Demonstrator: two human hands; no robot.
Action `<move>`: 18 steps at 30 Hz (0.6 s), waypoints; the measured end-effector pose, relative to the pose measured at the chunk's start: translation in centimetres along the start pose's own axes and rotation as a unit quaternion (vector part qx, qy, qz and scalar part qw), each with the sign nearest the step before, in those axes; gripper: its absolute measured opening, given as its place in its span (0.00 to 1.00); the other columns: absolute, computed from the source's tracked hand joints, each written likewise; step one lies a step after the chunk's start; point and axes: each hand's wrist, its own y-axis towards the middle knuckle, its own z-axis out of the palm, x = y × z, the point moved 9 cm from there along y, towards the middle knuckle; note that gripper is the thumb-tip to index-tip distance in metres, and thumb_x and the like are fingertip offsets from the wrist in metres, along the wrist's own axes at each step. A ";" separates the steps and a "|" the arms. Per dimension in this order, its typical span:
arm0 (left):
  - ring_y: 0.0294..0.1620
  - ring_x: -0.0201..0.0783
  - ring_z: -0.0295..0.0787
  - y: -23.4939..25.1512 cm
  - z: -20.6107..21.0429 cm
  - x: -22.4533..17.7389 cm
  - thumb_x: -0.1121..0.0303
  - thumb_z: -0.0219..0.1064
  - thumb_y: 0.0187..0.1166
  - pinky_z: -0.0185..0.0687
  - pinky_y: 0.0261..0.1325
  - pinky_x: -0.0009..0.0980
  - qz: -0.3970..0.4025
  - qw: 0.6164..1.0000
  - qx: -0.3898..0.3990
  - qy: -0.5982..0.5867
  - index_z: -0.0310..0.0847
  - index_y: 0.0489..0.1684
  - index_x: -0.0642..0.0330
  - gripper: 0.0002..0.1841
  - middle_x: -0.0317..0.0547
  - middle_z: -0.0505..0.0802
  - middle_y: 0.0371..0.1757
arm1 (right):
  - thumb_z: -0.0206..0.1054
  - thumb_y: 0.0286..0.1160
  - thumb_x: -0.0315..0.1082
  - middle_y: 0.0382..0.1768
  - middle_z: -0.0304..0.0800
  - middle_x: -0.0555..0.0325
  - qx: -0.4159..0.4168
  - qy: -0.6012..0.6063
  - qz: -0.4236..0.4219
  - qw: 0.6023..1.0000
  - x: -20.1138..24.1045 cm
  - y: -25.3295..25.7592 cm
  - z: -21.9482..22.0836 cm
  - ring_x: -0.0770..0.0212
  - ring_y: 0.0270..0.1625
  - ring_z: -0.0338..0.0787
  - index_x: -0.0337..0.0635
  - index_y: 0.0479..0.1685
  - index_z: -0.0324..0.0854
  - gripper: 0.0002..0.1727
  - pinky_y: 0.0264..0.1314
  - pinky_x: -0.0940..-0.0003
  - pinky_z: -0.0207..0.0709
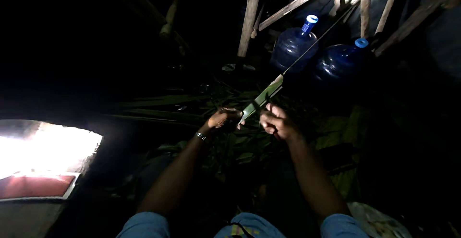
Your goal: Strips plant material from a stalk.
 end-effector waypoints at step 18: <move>0.13 0.20 0.75 0.8 1.4 1.4 0.77 0.54 0.86 0.69 0.15 0.13 -0.016 0.992 0.096 -0.086 0.84 0.35 0.63 0.12 0.35 0.85 0.21 | 0.58 0.78 0.23 0.20 0.84 0.69 0.003 -0.043 -0.045 0.998 0.8 0.4 1.2 0.82 0.17 0.72 0.38 0.50 0.85 0.11 0.20 0.87 0.63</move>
